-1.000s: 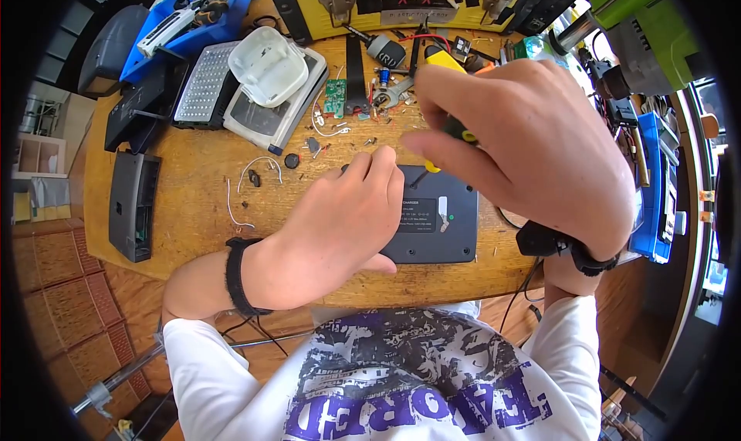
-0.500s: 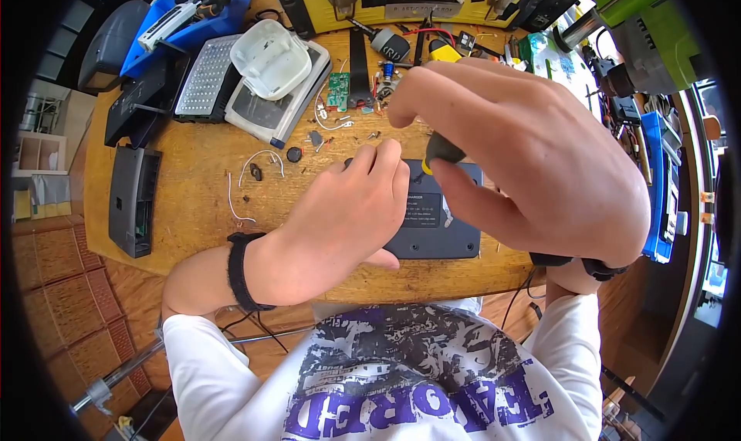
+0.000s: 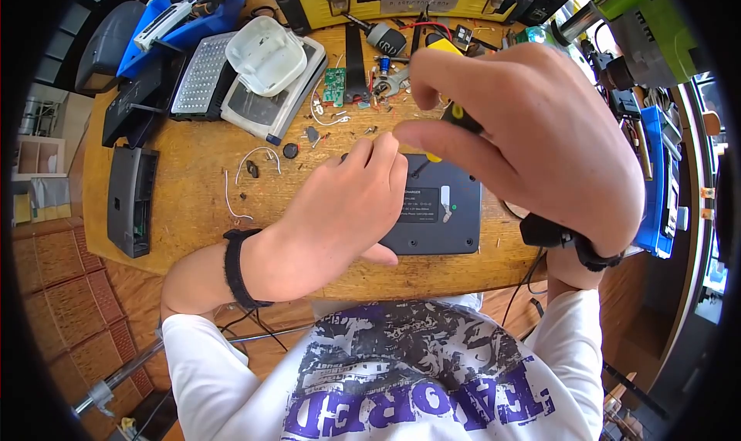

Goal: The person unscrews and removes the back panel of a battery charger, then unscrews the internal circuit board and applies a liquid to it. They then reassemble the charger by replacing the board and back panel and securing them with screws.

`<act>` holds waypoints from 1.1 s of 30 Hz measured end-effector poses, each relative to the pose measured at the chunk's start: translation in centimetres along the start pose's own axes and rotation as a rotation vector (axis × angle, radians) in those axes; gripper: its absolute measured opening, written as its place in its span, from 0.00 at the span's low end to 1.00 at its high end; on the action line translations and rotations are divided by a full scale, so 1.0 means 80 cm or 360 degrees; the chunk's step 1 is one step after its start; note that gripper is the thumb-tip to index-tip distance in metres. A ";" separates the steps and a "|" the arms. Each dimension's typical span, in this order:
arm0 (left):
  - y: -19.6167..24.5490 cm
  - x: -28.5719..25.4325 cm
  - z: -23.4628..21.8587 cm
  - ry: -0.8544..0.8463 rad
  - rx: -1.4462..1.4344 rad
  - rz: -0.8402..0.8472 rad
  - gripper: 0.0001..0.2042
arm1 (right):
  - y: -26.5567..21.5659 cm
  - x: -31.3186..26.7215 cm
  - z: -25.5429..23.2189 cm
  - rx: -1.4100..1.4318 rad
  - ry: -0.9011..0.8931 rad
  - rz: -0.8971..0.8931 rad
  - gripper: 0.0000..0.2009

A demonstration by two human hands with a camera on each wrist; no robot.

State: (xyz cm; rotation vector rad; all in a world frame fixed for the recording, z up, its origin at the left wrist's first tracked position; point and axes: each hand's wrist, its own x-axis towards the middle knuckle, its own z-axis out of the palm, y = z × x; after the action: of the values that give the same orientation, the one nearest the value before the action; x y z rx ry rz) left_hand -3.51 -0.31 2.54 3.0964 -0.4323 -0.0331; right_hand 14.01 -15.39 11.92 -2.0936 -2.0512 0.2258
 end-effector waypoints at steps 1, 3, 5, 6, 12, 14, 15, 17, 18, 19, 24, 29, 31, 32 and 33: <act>0.001 0.000 -0.001 -0.0002 0.0000 0.0002 0.47 | 0.001 0.003 -0.001 -0.0091 -0.0134 0.0088 0.15; 0.001 0.002 -0.004 -0.0024 0.0018 -0.0010 0.47 | 0.010 0.005 0.020 0.0000 0.0195 -0.0166 0.14; 0.000 0.001 -0.006 -0.0060 0.0009 -0.0005 0.47 | 0.012 0.005 0.031 0.0090 0.0523 -0.0422 0.13; 0.000 0.001 -0.007 -0.0095 0.0001 0.0002 0.47 | 0.010 0.004 0.033 0.0151 0.0561 -0.0382 0.12; 0.001 0.001 -0.002 -0.0046 0.0022 -0.0012 0.46 | 0.003 0.010 -0.002 -0.0002 -0.0113 0.0177 0.15; 0.001 0.000 -0.004 -0.0047 0.0028 -0.0010 0.47 | 0.012 0.003 0.012 -0.0049 0.0027 -0.0054 0.14; 0.001 0.000 -0.005 -0.0047 0.0035 -0.0008 0.47 | 0.013 0.000 0.020 0.0015 0.0249 -0.0197 0.14; 0.001 0.001 -0.006 -0.0078 0.0020 -0.0012 0.47 | 0.010 -0.004 0.024 0.0081 0.0473 -0.0337 0.13; 0.001 0.002 -0.006 -0.0109 0.0004 -0.0017 0.46 | 0.007 -0.005 0.022 0.0070 0.0410 -0.0285 0.13; 0.001 0.001 -0.003 -0.0111 0.0004 -0.0016 0.46 | 0.005 -0.005 0.019 0.0060 0.0347 -0.0231 0.14; 0.002 0.002 -0.004 -0.0066 0.0000 -0.0023 0.47 | 0.008 0.005 0.015 -0.0004 0.0022 -0.0111 0.21; -0.003 -0.003 -0.001 -0.0059 -0.0008 0.0062 0.48 | -0.004 -0.004 0.026 0.0261 0.0427 -0.0403 0.22; -0.004 -0.003 0.004 -0.0023 -0.0044 0.0107 0.47 | -0.007 -0.007 0.020 0.0203 0.0246 -0.0233 0.21; -0.003 -0.002 0.007 -0.0055 -0.0065 0.0080 0.47 | -0.007 -0.007 0.014 0.0204 0.0246 -0.0232 0.21; -0.003 -0.001 0.009 -0.0086 -0.0084 0.0054 0.47 | -0.007 -0.006 0.008 0.0059 0.0127 -0.0145 0.21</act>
State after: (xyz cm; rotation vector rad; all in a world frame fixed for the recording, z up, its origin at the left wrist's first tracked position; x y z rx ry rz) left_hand -3.56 -0.05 1.83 3.0415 -0.4775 -0.1255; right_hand 13.32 -15.88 11.41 -1.9502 -2.0733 0.1621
